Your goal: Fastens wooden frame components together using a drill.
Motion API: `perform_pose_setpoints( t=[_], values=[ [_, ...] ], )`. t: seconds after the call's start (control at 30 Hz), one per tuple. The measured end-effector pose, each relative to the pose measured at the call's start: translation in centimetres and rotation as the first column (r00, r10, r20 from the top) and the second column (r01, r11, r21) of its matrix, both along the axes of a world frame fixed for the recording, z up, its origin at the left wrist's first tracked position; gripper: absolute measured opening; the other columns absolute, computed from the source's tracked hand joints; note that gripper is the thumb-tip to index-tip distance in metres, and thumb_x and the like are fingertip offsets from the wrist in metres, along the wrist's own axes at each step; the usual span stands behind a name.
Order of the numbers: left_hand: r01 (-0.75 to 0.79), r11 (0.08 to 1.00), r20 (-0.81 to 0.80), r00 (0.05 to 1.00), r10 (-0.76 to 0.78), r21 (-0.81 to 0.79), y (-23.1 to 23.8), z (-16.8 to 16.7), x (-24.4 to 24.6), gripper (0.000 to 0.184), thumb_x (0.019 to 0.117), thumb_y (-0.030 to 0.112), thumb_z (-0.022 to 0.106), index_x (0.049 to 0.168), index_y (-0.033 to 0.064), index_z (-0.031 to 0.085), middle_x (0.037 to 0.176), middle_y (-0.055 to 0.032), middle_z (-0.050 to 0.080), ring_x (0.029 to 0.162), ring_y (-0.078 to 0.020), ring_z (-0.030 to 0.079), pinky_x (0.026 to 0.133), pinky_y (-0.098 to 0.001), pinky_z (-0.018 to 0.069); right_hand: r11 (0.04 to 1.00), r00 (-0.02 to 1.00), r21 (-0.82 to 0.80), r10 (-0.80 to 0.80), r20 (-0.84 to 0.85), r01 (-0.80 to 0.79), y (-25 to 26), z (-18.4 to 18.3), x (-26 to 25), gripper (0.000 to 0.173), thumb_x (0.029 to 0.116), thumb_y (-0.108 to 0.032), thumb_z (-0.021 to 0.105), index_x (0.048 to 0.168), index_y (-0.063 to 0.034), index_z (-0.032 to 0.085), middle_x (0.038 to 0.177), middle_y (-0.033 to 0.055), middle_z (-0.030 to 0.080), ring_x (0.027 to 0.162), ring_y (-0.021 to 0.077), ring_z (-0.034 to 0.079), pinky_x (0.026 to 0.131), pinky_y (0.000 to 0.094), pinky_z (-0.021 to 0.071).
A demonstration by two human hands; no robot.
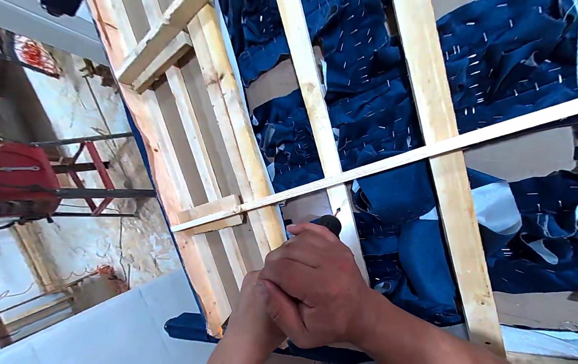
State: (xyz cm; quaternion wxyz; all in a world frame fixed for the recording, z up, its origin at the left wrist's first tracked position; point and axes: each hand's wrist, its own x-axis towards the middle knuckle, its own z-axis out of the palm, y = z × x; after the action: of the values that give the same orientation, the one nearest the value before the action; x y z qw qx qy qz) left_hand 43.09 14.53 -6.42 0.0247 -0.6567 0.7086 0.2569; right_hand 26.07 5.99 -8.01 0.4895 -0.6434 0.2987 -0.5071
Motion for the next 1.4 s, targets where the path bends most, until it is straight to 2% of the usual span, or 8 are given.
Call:
perform_pose_setpoints(
  t=[0.27, 0.47, 0.6, 0.77, 0.9, 0.97, 1.07, 1.4],
  values=[
    [-0.070, 0.997, 0.016, 0.997, 0.070, 0.024, -0.1, 0.1, -0.9, 0.013, 0.0918, 0.027, 0.065, 0.084, 0.0198, 0.073, 0.074, 0.0069, 0.068, 0.071, -0.0076, 0.066, 0.062, -0.0302, 0.0544, 0.998, 0.998, 0.018, 0.066, -0.013, -0.065, -0.3, -0.4, -0.6, 0.033, 0.1046, -0.027, 0.050, 0.087, -0.0124, 0.073, 0.086, -0.0023, 0.072, 0.090, 0.0094, 0.070, 0.106, 0.0415, 0.0492],
    [-0.117, 0.990, 0.141, 0.985, 0.104, 0.084, 0.0, 0.1, -1.5, 0.020, 0.0903, 0.030, 0.065, 0.084, 0.0134, 0.073, 0.074, -0.0020, 0.069, 0.069, -0.0194, 0.068, 0.060, -0.0415, 0.0554, 0.997, 0.996, -0.011, 0.075, -0.038, -0.075, -1.0, -0.4, -0.6, 0.030, 0.1029, -0.026, 0.053, 0.083, -0.0130, 0.073, 0.082, -0.0034, 0.071, 0.087, 0.0092, 0.069, 0.103, 0.0398, 0.0506],
    [-0.080, 0.992, 0.146, 0.987, 0.066, 0.097, -0.3, -0.2, -1.5, 0.019, 0.0869, 0.033, 0.067, 0.082, 0.0155, 0.072, 0.071, -0.0008, 0.068, 0.068, -0.0189, 0.068, 0.057, -0.0420, 0.0544, 0.997, 0.996, -0.027, 0.076, -0.054, -0.078, -1.5, -0.6, -0.3, 0.028, 0.1012, -0.023, 0.055, 0.084, -0.0135, 0.075, 0.085, -0.0038, 0.073, 0.089, 0.0097, 0.070, 0.100, 0.0398, 0.0533],
    [-0.199, 0.954, 0.103, 0.978, 0.180, 0.226, -0.5, 0.5, -1.7, 0.023, 0.0849, 0.040, 0.068, 0.083, 0.0172, 0.073, 0.078, 0.0004, 0.070, 0.074, -0.0177, 0.068, 0.063, -0.0438, 0.0557, 0.993, 0.989, -0.020, 0.117, -0.091, -0.119, -1.8, -0.3, -0.2, 0.029, 0.1014, -0.024, 0.054, 0.083, -0.0148, 0.075, 0.084, -0.0048, 0.073, 0.088, 0.0087, 0.069, 0.098, 0.0387, 0.0535],
    [-0.345, 0.903, 0.081, 0.938, 0.336, 0.257, -1.7, 2.8, -4.0, 0.034, 0.0848, 0.037, 0.072, 0.094, 0.0047, 0.073, 0.086, -0.0121, 0.072, 0.085, -0.0283, 0.070, 0.077, -0.0537, 0.0549, 0.984, 0.978, 0.003, 0.177, -0.110, -0.178, -2.2, 0.1, -0.7, 0.032, 0.1029, -0.028, 0.053, 0.082, -0.0142, 0.073, 0.081, -0.0026, 0.070, 0.084, 0.0112, 0.067, 0.089, 0.0361, 0.0527],
    [-0.286, 0.938, 0.060, 0.958, 0.280, 0.197, -0.3, 1.2, -2.4, 0.031, 0.0855, 0.043, 0.071, 0.092, 0.0132, 0.073, 0.083, -0.0036, 0.072, 0.080, -0.0204, 0.070, 0.069, -0.0466, 0.0578, 0.983, 0.977, 0.004, 0.182, -0.114, -0.182, -2.1, -0.1, -0.7, 0.032, 0.1035, -0.028, 0.053, 0.083, -0.0150, 0.073, 0.082, -0.0038, 0.070, 0.085, 0.0102, 0.067, 0.089, 0.0354, 0.0531],
    [-0.281, 0.932, 0.073, 0.960, 0.272, 0.230, 0.3, 0.4, -1.6, 0.029, 0.0856, 0.045, 0.071, 0.093, 0.0177, 0.074, 0.085, 0.0004, 0.072, 0.082, -0.0169, 0.069, 0.070, -0.0444, 0.0577, 0.986, 0.980, -0.017, 0.163, -0.114, -0.166, -2.0, -0.2, -0.3, 0.030, 0.1021, -0.026, 0.054, 0.084, -0.0150, 0.075, 0.082, -0.0049, 0.071, 0.085, 0.0091, 0.068, 0.095, 0.0368, 0.0527],
    [-0.335, 0.923, 0.029, 0.942, 0.336, 0.190, 0.4, 0.6, -2.3, 0.032, 0.0841, 0.040, 0.073, 0.098, 0.0118, 0.074, 0.089, -0.0030, 0.072, 0.085, -0.0168, 0.070, 0.077, -0.0422, 0.0579, 0.976, 0.967, 0.006, 0.217, -0.130, -0.218, -1.8, -0.2, -0.9, 0.032, 0.1039, -0.028, 0.052, 0.084, -0.0144, 0.074, 0.080, -0.0032, 0.068, 0.086, 0.0114, 0.066, 0.094, 0.0360, 0.0504]
  ],
)
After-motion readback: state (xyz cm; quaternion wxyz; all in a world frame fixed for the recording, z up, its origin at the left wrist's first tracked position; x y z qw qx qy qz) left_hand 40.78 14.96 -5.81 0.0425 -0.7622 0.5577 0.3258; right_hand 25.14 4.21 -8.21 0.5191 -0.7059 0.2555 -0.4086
